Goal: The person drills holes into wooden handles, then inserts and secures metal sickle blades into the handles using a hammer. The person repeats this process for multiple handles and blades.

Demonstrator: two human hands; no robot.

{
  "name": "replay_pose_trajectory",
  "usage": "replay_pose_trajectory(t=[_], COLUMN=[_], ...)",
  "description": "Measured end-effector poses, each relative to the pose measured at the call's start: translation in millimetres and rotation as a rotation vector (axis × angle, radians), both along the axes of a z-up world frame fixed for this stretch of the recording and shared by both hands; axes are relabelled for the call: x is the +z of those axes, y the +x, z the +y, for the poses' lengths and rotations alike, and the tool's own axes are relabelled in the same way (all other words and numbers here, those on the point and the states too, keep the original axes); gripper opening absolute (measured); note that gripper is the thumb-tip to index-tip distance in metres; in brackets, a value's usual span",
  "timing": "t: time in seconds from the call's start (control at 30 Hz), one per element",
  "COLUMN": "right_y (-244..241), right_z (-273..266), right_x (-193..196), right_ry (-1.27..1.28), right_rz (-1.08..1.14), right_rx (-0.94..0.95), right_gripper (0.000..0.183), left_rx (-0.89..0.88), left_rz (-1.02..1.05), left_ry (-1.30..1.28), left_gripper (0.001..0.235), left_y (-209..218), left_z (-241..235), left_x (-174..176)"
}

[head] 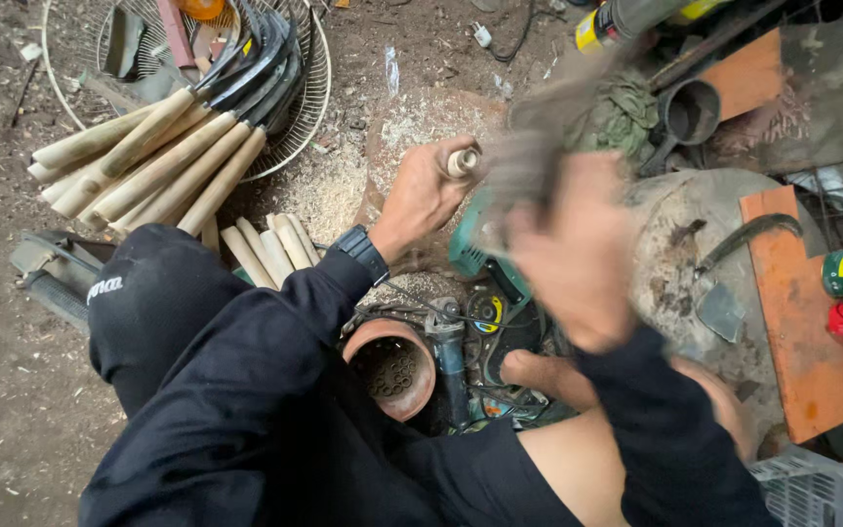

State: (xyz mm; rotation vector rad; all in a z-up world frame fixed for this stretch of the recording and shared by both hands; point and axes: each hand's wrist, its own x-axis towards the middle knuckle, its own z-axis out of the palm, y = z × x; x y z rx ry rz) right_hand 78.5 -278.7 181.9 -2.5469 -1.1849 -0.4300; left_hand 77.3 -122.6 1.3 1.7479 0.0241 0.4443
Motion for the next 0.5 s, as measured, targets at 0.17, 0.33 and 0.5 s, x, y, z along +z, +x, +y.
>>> replay_pose_trajectory(t=[0.17,0.33,0.5], right_y=[13,12,-9], right_z=[9,-7,-1], right_x=[-43,6,31], right_ry=[-0.149,0.119,0.23], right_rz=[0.538,0.472,0.253], right_rx=[-0.12,-0.052,-0.006], right_gripper=[0.036,0.031,0.036], left_rx=[0.248,0.007,0.058], left_rz=[-0.474,-0.094,0.096], left_ry=[0.279,-0.06,0.008], left_gripper=[0.041,0.017,0.024], left_y=[-1,-5,-4], left_z=[8,-9,-7], left_x=[-3,3,5])
